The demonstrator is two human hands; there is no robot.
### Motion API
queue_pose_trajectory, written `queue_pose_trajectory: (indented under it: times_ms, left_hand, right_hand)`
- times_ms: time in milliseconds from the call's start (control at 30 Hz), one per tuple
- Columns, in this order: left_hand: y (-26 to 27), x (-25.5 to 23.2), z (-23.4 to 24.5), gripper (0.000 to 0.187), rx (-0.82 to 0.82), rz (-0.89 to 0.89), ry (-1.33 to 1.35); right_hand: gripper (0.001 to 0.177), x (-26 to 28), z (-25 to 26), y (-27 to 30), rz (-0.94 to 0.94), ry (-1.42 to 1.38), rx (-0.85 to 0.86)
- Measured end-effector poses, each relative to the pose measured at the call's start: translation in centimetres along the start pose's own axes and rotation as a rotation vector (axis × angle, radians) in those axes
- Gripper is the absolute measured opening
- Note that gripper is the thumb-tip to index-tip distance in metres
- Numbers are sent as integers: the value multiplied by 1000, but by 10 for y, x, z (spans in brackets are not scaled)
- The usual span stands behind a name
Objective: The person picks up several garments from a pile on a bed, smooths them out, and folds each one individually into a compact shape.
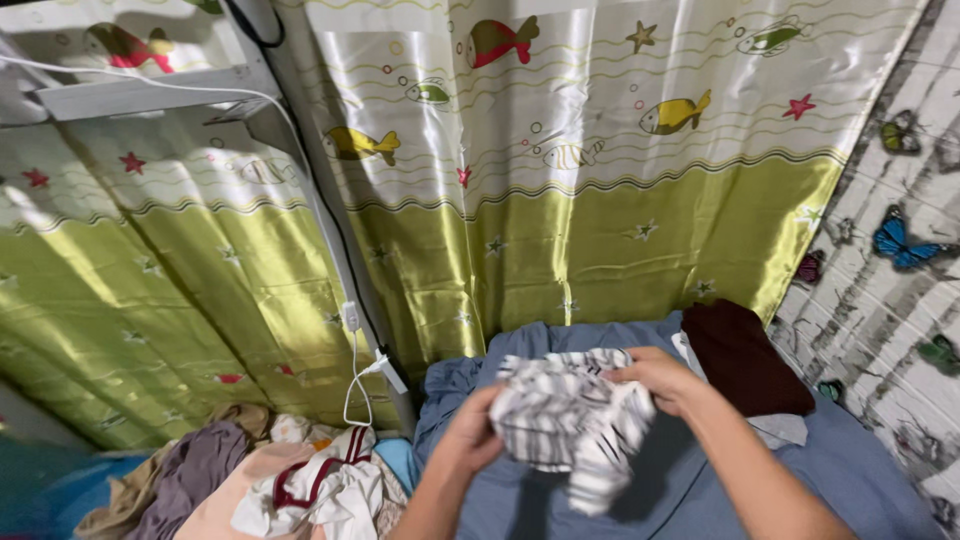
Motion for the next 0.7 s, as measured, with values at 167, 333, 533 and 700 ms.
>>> queue_pose_trajectory:
  times_ms: [167,333,533,700]
  left_hand:
    - [24,-43,11,37,12,-131,96]
    - [4,-25,0,38,44,-77,137]
    - [-5,-18,-29,44,19,11,73]
    - [0,-34,-26,49,77,21,222]
  right_hand:
    - [37,12,56,2,106,291,-388]
    - [73,1,8,8,32,267,-477]
    - [63,-77,-48,-19,-238,304,-124]
    - [40,-115,-3,-57,-184,162,148]
Point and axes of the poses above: each hand's wrist, its own y-axis away from the middle knuckle, its own z-axis out of the back of the hand, x = y × z, the point moved 7 cm from there along -y, towards the middle knuckle, and after that the axes turned 5 degrees about x, right-handed, at the moved point
